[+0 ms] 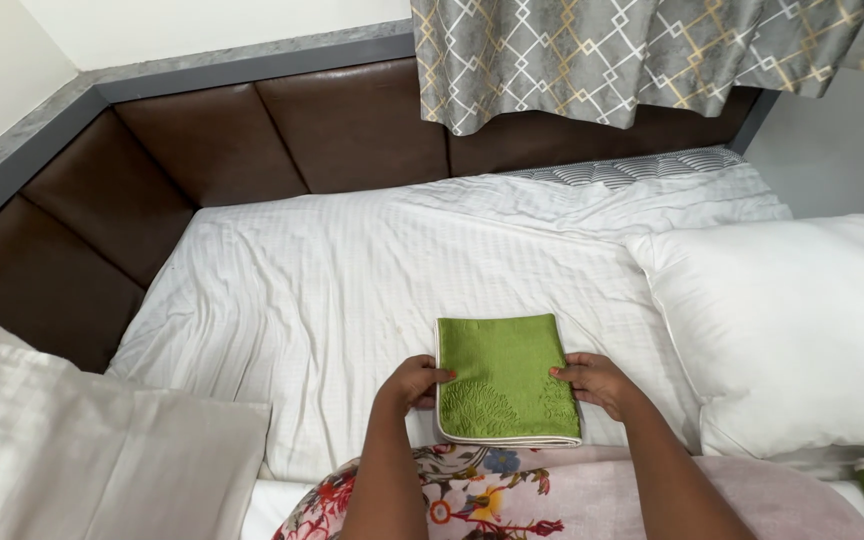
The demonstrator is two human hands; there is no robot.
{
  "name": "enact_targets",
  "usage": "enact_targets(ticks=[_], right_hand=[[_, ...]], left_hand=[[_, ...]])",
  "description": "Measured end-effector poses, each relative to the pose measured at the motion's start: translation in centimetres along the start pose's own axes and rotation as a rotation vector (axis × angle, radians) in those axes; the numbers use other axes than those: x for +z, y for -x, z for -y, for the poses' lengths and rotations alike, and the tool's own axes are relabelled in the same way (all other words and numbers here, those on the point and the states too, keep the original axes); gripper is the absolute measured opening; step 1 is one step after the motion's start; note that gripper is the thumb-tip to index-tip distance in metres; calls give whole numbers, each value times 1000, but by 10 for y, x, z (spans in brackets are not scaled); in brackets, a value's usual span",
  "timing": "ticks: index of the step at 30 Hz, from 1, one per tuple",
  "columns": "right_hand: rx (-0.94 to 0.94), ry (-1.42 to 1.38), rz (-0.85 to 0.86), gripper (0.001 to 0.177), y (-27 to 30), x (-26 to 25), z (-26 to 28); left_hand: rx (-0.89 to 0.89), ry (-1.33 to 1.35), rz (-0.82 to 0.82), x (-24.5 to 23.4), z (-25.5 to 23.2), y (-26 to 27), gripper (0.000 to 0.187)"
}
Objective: Folding a decorative cushion cover on a bed.
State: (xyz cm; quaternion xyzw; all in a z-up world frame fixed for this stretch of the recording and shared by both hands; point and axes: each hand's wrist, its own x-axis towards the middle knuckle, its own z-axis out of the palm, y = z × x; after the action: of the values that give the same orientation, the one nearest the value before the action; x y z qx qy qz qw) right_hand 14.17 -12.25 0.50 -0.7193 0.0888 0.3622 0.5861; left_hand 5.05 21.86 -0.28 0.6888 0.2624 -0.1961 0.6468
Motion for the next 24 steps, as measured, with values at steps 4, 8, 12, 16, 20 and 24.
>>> enact_targets(ticks=[4, 8, 12, 16, 20, 24], right_hand=[[15, 16, -4, 54, 3, 2, 7], [1, -35, 13, 51, 2, -2, 4], [-38, -86, -32, 46, -13, -4, -11], [-26, -121, -74, 45, -17, -4, -16], [-38, -158, -98, 45, -17, -2, -18], [-42, -209, -108, 43, -16, -1, -19]], left_hand=[[-18, -26, -21, 8, -17, 15, 33], [-17, 63, -5, 8, -12, 14, 37], [0, 144, 6, 6, -7, 13, 35], [-3, 162, -41, 9, -10, 15, 36], [14, 187, -71, 9, -6, 11, 37], [33, 216, -73, 10, -8, 12, 36]])
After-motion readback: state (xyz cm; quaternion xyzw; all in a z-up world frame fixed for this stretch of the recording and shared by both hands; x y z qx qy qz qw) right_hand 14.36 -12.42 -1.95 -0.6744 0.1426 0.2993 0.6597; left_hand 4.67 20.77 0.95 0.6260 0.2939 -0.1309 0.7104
